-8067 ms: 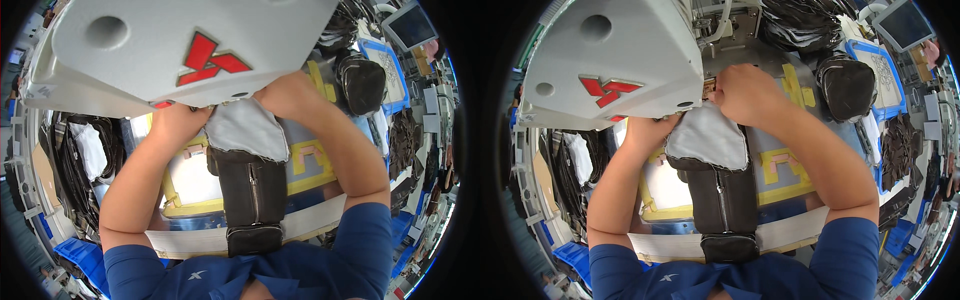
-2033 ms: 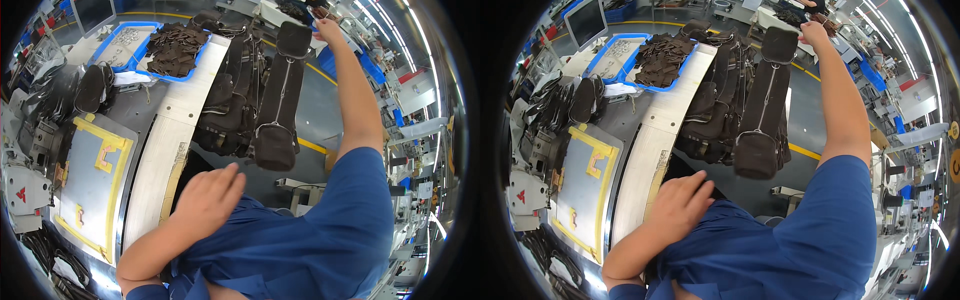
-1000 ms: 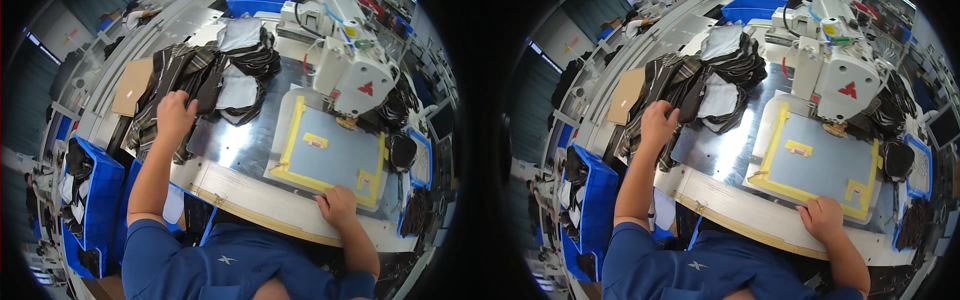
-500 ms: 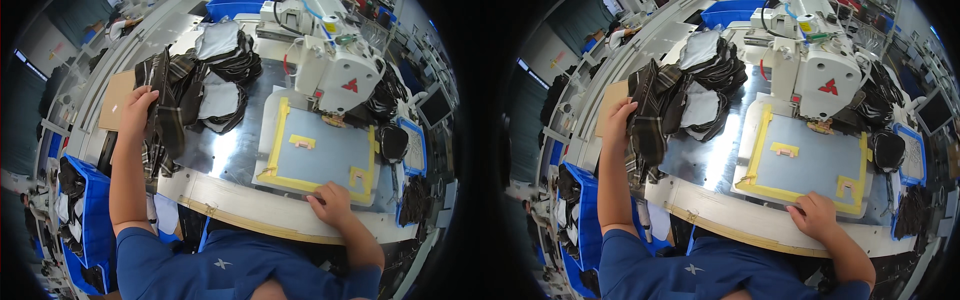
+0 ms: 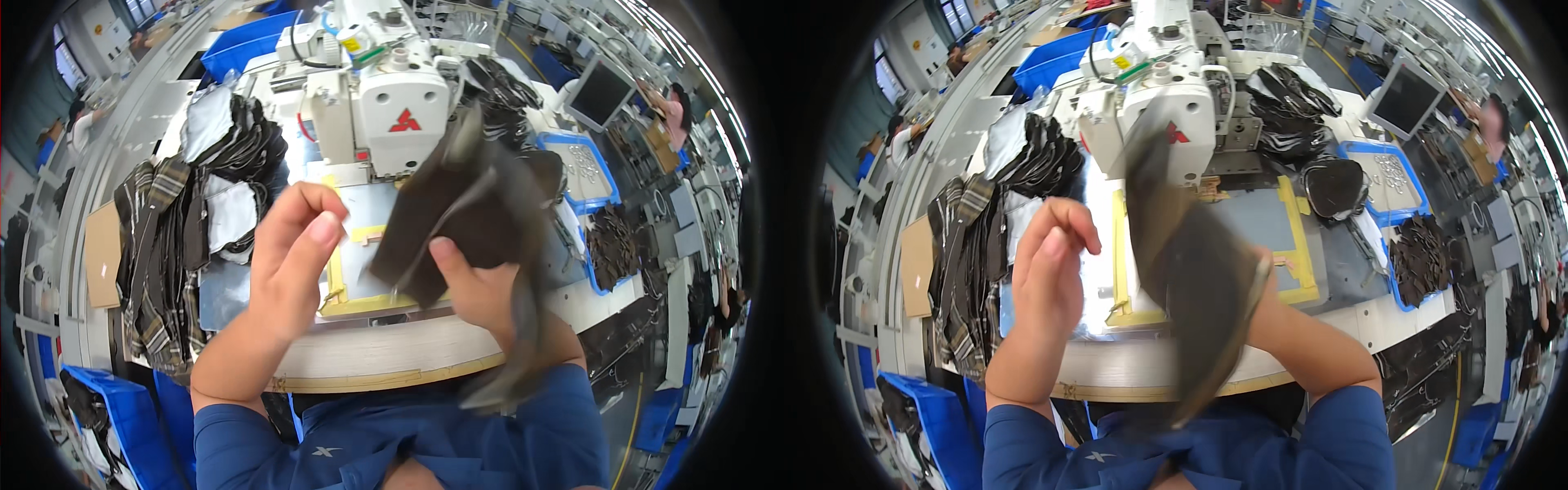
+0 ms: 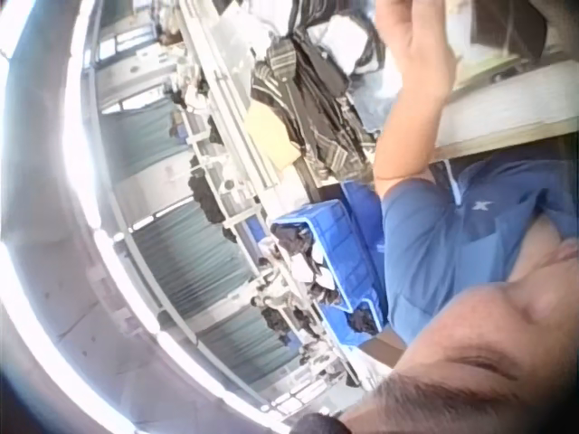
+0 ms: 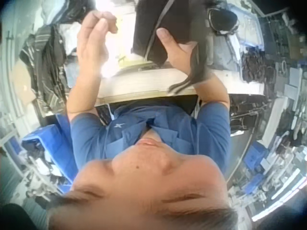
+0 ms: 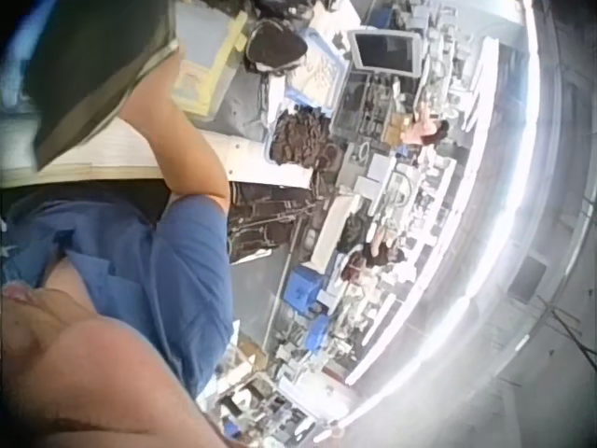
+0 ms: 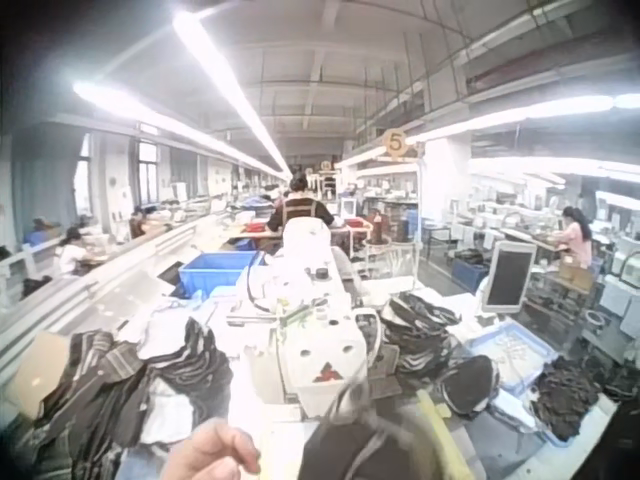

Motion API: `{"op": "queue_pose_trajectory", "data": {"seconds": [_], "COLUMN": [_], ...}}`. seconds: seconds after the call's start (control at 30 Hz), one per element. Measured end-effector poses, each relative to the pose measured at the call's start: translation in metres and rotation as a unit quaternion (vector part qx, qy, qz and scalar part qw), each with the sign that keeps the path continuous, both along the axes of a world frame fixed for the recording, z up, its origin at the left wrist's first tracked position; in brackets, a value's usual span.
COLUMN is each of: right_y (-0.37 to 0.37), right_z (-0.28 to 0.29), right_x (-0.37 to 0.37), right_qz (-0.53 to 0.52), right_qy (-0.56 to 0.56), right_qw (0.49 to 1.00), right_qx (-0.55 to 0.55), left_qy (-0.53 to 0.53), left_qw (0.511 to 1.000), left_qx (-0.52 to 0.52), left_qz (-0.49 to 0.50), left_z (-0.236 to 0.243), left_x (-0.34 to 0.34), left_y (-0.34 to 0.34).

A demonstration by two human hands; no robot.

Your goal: The person operates an industrial sewing machine to stitch zippers onto small fabric bags. They repeatedly align the zipper with the bag opening, feed the material through the machine, and sew along the edge. The person handles multiple bags, flipping them to check the stitching and preparing the next unit.

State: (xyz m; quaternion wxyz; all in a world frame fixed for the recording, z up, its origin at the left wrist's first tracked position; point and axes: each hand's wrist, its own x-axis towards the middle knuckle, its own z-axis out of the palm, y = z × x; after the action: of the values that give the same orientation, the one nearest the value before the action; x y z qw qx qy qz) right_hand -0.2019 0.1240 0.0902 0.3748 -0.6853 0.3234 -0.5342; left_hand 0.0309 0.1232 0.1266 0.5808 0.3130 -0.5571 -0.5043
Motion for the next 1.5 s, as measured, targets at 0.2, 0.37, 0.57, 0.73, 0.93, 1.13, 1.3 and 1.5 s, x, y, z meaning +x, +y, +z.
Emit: {"op": "queue_pose_trajectory", "data": {"seconds": [0.2,0.37,0.57,0.73,0.93,1.13,1.3,1.5], "right_y": [0.007,0.008,-0.048,-0.059,-0.054,-0.059,-0.063,-0.061], "right_z": [-0.017,-0.036,-0.002,-0.006,-0.007,0.014,0.004,0.001], "right_x": [-0.024,-0.029,-0.030,-0.030,-0.041,-0.065,-0.068,-0.064], "right_qz": [0.097,0.109,0.060,0.079,0.084,0.214,0.165,0.162], "right_qy": [-0.080,-0.011,0.000,-0.034,0.047,-0.035,0.019,0.009], "right_qw": [0.948,0.949,0.976,0.985,0.988,0.938,0.930,0.943], "right_qx": [0.294,0.296,0.210,0.149,0.119,0.271,0.327,0.291], "left_qy": [0.023,0.113,0.048,0.067,-0.011,-0.135,-0.216,-0.232], "left_qw": [0.936,0.940,0.977,0.972,0.971,0.962,0.948,0.952], "left_qx": [0.171,0.220,0.128,0.171,0.147,0.120,0.051,-0.052], "left_qz": [-0.305,-0.233,-0.166,-0.145,-0.188,-0.205,-0.230,-0.192], "left_z": [-0.054,-0.068,-0.069,-0.070,-0.065,-0.055,-0.050,-0.056], "left_x": [-0.022,-0.039,-0.035,-0.026,-0.036,-0.035,-0.040,-0.046], "left_y": [-0.049,-0.063,-0.063,-0.066,-0.060,-0.049,-0.046,-0.039]}}
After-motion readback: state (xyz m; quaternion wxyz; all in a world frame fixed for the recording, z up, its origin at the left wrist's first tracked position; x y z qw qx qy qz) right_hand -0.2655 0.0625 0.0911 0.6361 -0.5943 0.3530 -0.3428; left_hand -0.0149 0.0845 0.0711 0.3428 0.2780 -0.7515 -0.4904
